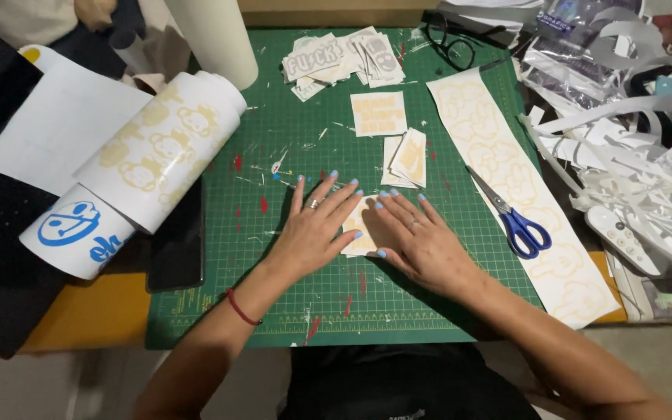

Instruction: Peeling the backing from small vinyl stickers and organizing them into stacks on a green cutting mat.

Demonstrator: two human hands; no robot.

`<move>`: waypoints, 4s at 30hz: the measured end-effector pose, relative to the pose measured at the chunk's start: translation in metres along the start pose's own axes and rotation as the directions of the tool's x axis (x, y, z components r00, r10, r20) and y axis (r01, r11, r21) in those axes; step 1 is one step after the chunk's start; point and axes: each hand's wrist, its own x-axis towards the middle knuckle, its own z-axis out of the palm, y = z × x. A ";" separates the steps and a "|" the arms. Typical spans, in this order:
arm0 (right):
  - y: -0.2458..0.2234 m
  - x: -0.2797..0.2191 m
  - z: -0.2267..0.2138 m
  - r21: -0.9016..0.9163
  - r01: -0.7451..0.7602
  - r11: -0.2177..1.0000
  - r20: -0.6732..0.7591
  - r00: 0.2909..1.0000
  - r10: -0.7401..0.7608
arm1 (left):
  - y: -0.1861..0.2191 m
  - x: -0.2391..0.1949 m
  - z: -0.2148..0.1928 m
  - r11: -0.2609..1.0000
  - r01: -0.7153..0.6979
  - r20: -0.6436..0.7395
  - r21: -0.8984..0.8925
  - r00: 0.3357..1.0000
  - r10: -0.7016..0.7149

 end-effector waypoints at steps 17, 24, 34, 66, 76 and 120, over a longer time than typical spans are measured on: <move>0.000 -0.039 0.000 0.059 0.032 0.998 -0.061 0.998 -0.028 | 0.001 -0.009 -0.016 0.995 0.073 0.240 -0.063 0.969 -0.056; 0.009 -0.042 -0.012 0.030 0.041 0.999 -0.048 0.998 -0.040 | 0.003 -0.005 -0.025 0.995 0.074 0.280 -0.063 0.959 -0.054; -0.003 -0.009 0.005 0.109 0.110 0.988 -0.071 0.992 -0.102 | 0.001 -0.004 -0.029 0.993 0.097 0.348 -0.066 0.935 -0.068; -0.020 0.000 -0.009 0.118 0.195 0.974 0.055 0.978 -0.202 | -0.003 -0.003 -0.030 0.991 0.123 0.354 -0.058 0.930 -0.095; 0.055 0.028 -0.078 0.069 0.161 0.985 0.071 0.984 -0.165 | -0.002 -0.004 -0.024 0.990 0.110 0.311 -0.087 0.947 -0.078; 0.209 0.213 0.007 0.097 -0.126 0.987 -0.101 0.986 0.135 | -0.003 -0.005 -0.026 0.989 0.107 0.057 -0.106 0.993 -0.101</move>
